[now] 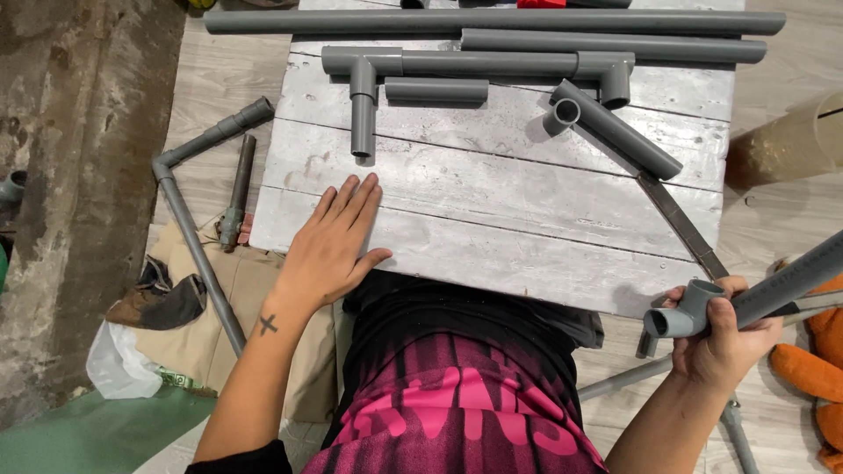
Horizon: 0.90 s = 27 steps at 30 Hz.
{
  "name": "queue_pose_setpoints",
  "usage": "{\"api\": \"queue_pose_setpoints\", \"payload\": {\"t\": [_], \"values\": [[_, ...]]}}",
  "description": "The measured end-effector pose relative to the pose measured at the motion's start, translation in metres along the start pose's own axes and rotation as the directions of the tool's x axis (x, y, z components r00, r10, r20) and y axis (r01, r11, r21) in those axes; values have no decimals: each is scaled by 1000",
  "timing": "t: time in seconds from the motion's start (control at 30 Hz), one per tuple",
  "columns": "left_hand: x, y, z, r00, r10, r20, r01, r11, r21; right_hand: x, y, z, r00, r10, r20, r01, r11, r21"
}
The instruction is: The person is filing the edges of PVC pipe sections and assembling them into a larger structure using various connectors.
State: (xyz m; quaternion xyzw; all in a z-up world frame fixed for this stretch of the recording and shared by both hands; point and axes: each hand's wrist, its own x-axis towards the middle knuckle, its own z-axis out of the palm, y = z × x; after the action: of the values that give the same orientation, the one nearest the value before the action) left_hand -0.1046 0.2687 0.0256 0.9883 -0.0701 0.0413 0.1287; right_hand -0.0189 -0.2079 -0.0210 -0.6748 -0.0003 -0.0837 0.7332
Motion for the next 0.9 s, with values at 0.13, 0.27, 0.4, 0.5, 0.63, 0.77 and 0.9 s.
{"api": "queue_pose_setpoints", "payload": {"t": [0.13,0.27,0.4,0.5,0.63,0.77,0.9], "values": [[-3,-18,10,992,-115,47,109,988,105,-1,3,-4,1000,9,-4,-9,998,56],[-5,-20,-10,979,-152,-139,158,987,36,1,3,-4,1000,13,10,-13,1000,0],[-12,-65,-26,881,-127,-456,139,990,-9,1,5,-4,1000,-2,12,1,995,98],[-19,-114,-45,782,-128,-610,278,948,158,1,5,-4,1000,16,-18,-15,997,74],[-35,-205,-42,756,-225,-615,375,919,125,1,7,-6,1000,20,-3,-19,996,89],[-62,-306,-12,704,-337,-625,662,631,405,1,6,-6,1000,23,8,-23,1000,-10],[-54,-282,-36,697,-610,-378,707,672,220,1,5,-5,1000,23,-14,-24,1000,-9]]}}
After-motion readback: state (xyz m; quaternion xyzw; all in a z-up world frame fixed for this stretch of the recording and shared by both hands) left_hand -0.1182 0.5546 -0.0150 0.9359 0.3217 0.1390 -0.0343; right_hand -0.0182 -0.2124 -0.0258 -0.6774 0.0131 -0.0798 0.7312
